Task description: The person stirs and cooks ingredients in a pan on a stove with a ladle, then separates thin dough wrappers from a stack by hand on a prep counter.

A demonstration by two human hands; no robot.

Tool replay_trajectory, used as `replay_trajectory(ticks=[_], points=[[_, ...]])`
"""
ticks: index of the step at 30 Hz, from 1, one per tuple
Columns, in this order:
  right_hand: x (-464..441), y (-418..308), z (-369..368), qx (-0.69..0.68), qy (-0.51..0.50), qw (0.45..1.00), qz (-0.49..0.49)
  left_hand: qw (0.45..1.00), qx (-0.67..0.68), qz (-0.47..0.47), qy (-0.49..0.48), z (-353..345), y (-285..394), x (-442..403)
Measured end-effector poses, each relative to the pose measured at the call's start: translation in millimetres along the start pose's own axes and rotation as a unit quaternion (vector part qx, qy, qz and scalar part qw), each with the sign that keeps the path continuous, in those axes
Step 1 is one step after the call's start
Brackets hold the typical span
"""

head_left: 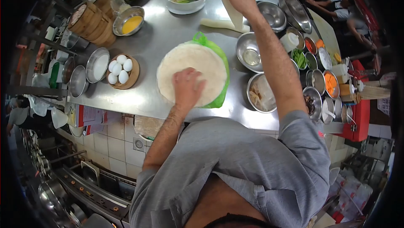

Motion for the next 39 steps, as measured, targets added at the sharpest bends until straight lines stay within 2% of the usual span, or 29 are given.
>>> replay_trajectory(ticks=[2, 3, 5, 6, 7, 9, 10, 12, 13, 16, 18, 19, 21, 23, 24, 25, 26, 27, 28, 29, 31, 33, 35, 37, 39], points=[[-8.3, -25.2, 5.9, 0.116, -0.084, 0.983, 0.117, 0.985, -0.046, -0.101, -0.129, -18.4, 44.6, 15.9], [-8.3, -41.7, 14.3, 0.118, -0.083, 0.983, 0.114, 0.985, -0.044, -0.102, -0.131, -23.6, 47.2, 18.6], [6.5, -61.6, 36.3, 0.032, -0.021, 0.999, -0.02, 0.975, -0.107, -0.131, -0.144, -38.6, 48.9, 25.4], [8.9, -68.2, 42.0, 0.054, 0.003, 0.997, 0.046, 0.975, -0.105, -0.135, -0.145, -41.6, 48.7, 26.4], [11.8, -74.1, 48.9, 0.056, 0.005, 0.997, 0.045, 0.974, -0.108, -0.141, -0.138, -42.7, 48.5, 27.5], [20.7, -81.5, 48.6, 0.069, -0.103, 0.992, -0.02, 0.974, -0.11, -0.147, -0.132, -45.0, 49.3, 31.8], [26.6, -77.3, 48.9, 0.069, -0.103, 0.992, -0.02, 0.968, -0.131, -0.171, -0.128, -47.7, 53.2, 36.5], [36.1, -87.2, 51.1, 0.191, -0.088, 0.973, 0.097, 0.962, -0.152, -0.194, -0.121, -45.7, 59.9, 41.1], [39.5, -86.5, 53.0, 0.191, -0.089, 0.973, 0.099, 0.956, -0.167, -0.201, -0.13, -44.9, 62.3, 43.7], [46.1, -89.1, 60.1, 0.179, -0.103, 0.977, 0.053, 0.956, -0.151, -0.209, -0.141, -42.9, 63.5, 44.4], [48.5, -77.6, 58.9, 0.073, -0.141, 0.987, 0.016, 0.96, -0.121, -0.208, -0.145, -39.2, 62.6, 44.4], [48.5, -76.9, 64.4, 0.074, -0.14, 0.987, 0.015, 0.966, -0.085, -0.208, -0.13, -33.6, 63.6, 42.5], [50.6, -78.3, 70.2, -0.017, -0.16, 0.985, -0.057, 0.971, -0.05, -0.205, -0.115, -27.6, 64.6, 41.7], [50.2, -71.4, 74.6, -0.038, -0.148, 0.987, -0.055, 0.981, 0.005, -0.171, -0.092, -19.4, 62.7, 36.0], [48.5, -73.2, 82.5, 0.02, -0.112, 0.993, -0.005, 0.981, 0.005, -0.17, -0.091, -16.6, 63.7, 34.8], [46.7, -78.1, 89.7, 0.079, -0.075, 0.993, 0.044, 0.989, 0.027, -0.121, -0.08, -10.4, 59.1, 28.9], [46.0, -84.8, 93.2, 0.079, -0.075, 0.993, 0.044, 0.994, 0.049, -0.07, -0.07, -2.5, 54.9, 23.4], [45.3, -92.2, 103.9, 0.094, -0.057, 0.994, 0.0, 0.994, 0.05, -0.069, -0.07, 4.7, 56.6, 19.4], [45.8, -97.2, 112.7, 0.109, -0.039, 0.992, -0.043, 0.99, 0.116, -0.008, -0.077, 14.4, 50.4, 10.7], [46.3, -102.4, 115.4, 0.109, -0.041, 0.992, -0.042, 0.978, 0.181, 0.055, -0.083, 22.9, 42.5, 2.9], [44.6, -123.5, 121.3, 0.248, -0.044, 0.964, 0.078, 0.976, 0.191, 0.068, -0.076, 38.2, 34.5, -7.7], [45.0, -119.7, 116.2, 0.236, -0.081, 0.965, 0.079, 0.968, 0.239, 0.066, -0.028, 58.4, 24.7, -20.9], [52.9, -103.7, 100.3, 0.169, -0.148, 0.974, 0.038, 0.965, 0.251, 0.078, 0.0, 79.4, 12.3, -34.6], [55.5, -105.6, 87.4, 0.139, -0.15, 0.977, 0.067, 0.96, 0.262, 0.092, 0.029, 100.8, -2.6, -46.9], [67.3, -110.9, 60.3, 0.021, -0.226, 0.974, -0.008, 0.937, 0.33, 0.096, 0.053, 121.4, -19.5, -58.1]])
Point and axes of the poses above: each hand's wrist, its own x-axis away from the middle knuckle, its own z-axis out of the back of the hand, y = z × x, the point moved 7 cm from there along -x, towards the middle knuckle, and after that the axes turned 15 degrees about z, right-handed, at the moved point
